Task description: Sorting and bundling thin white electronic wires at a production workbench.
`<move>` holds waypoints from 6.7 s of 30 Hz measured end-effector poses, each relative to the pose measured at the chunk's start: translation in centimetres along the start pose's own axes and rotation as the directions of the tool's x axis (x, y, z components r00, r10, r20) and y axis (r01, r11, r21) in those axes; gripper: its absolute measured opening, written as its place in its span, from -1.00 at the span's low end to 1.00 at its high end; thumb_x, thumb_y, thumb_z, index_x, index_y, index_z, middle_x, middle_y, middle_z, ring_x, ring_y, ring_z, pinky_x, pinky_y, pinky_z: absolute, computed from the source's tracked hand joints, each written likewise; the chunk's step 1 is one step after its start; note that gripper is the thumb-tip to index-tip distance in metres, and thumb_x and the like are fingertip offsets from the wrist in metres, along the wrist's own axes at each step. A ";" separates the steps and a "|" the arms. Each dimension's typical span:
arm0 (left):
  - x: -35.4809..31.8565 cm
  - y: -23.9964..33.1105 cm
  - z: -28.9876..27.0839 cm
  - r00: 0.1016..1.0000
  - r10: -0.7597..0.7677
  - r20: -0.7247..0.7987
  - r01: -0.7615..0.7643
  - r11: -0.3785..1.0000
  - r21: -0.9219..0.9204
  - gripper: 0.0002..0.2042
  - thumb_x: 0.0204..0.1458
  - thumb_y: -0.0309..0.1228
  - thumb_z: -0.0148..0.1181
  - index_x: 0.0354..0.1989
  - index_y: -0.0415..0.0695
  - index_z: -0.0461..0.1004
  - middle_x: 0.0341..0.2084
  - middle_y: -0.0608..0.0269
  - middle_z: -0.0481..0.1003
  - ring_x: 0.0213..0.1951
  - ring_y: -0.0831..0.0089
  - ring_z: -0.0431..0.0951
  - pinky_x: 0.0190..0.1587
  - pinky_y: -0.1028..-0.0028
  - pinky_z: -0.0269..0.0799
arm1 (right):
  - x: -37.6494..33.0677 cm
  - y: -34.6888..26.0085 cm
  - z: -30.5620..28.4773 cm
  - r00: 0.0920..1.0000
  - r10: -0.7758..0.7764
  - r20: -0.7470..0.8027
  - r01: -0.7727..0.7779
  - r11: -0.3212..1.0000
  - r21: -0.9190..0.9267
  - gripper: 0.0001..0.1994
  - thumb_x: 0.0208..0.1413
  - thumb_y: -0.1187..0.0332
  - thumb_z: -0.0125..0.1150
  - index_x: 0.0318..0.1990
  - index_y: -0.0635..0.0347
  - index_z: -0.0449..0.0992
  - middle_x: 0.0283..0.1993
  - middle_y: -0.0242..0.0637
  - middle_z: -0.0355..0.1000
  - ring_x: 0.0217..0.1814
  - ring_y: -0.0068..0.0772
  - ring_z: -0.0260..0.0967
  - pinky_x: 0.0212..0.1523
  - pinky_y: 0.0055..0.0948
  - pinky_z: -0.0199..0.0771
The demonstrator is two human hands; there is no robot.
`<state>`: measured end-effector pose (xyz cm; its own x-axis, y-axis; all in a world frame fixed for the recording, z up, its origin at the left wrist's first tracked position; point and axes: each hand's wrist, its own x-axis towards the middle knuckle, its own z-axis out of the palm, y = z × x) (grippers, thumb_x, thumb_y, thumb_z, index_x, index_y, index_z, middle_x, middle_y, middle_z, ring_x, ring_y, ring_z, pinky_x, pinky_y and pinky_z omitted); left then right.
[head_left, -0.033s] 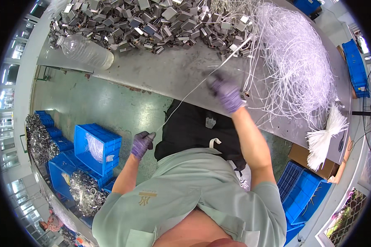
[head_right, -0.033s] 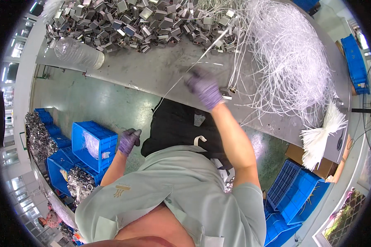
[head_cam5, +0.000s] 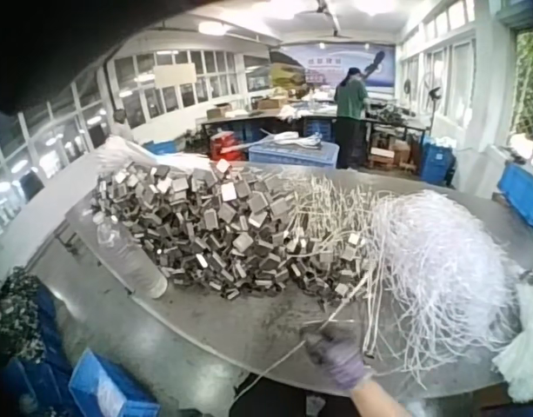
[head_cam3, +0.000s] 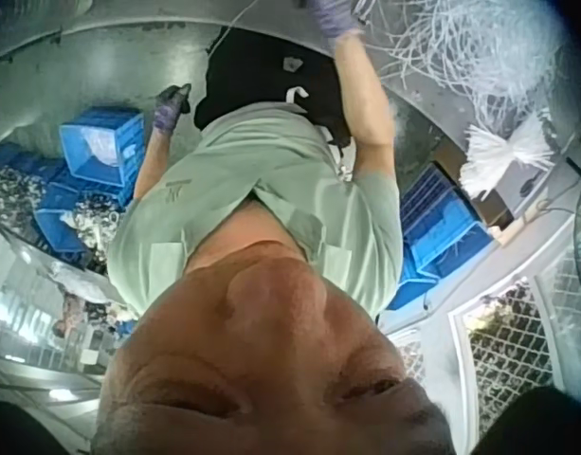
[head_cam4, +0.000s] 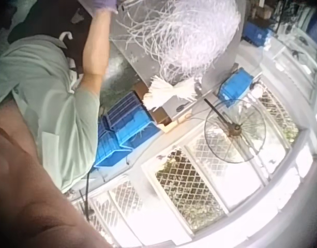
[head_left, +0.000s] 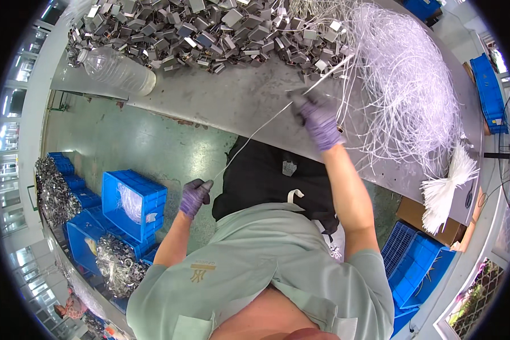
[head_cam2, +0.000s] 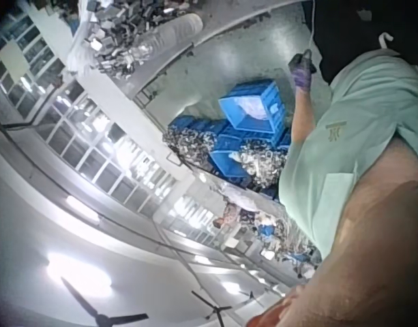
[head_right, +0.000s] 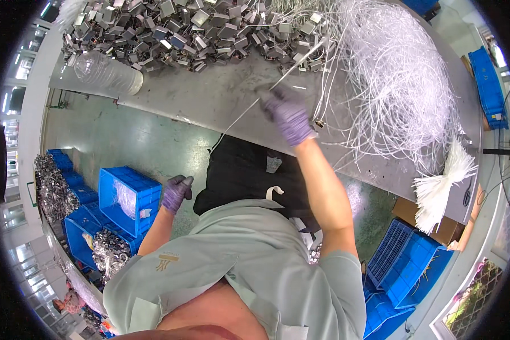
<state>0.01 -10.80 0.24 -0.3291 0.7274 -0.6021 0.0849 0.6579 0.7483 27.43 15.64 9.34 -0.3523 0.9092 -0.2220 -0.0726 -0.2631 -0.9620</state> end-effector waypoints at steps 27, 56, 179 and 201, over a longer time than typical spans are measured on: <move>5.4 0.1 1.6 0.923 -0.073 0.377 0.123 0.986 -0.110 -0.54 0.04 -0.01 0.16 -0.67 -0.15 0.35 -0.83 0.24 0.31 -0.78 0.42 0.36 -0.68 0.46 0.26 | 5.3 10.2 5.7 0.993 0.102 0.061 0.023 0.332 -0.943 -0.68 0.01 0.10 0.09 -0.16 0.06 0.54 -0.18 -0.11 0.49 -0.11 0.02 0.43 -0.05 -0.18 0.41; 6.8 16.4 9.2 0.868 0.496 0.040 -0.477 0.853 -0.212 -0.39 0.09 0.17 -0.06 -0.18 -0.24 0.47 -0.53 0.26 0.44 -0.53 0.59 0.38 -0.45 0.55 0.31 | -2.5 2.7 5.8 0.957 0.124 0.261 -0.033 0.944 -0.330 -0.79 0.08 0.33 0.18 -0.22 0.30 0.52 -0.47 -0.29 0.46 -0.63 -0.54 0.36 -0.55 -0.54 0.41; 1.8 6.8 4.5 0.845 0.301 0.442 -0.230 0.951 -0.208 -0.43 0.15 0.03 -0.05 -0.79 -0.14 0.30 -0.84 0.23 0.34 -0.76 0.53 0.30 -0.67 0.54 0.13 | 1.0 -2.7 -2.8 0.981 -0.142 -0.136 0.173 0.951 0.257 -0.72 0.23 0.30 0.00 -0.10 0.40 0.38 -0.28 -0.08 0.50 -0.36 -0.29 0.52 -0.45 -0.52 0.55; 2.2 12.7 8.0 0.910 0.245 0.334 -0.207 0.967 -0.145 -0.39 0.13 0.08 -0.08 -0.86 -0.12 0.24 -0.92 0.22 0.23 -0.80 0.42 0.32 -0.68 0.50 0.14 | -2.1 -1.1 -1.4 0.988 -0.009 0.155 0.022 0.997 -0.079 -0.71 0.14 0.32 0.14 -0.09 0.38 0.45 -0.43 -0.28 0.46 -0.53 -0.54 0.40 -0.52 -0.62 0.36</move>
<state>7.85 0.69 6.24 0.0351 0.8884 -0.4576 0.0138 0.4574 0.8891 29.60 14.45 10.59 -0.4920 0.8506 -0.1857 -0.0064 -0.2168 -0.9762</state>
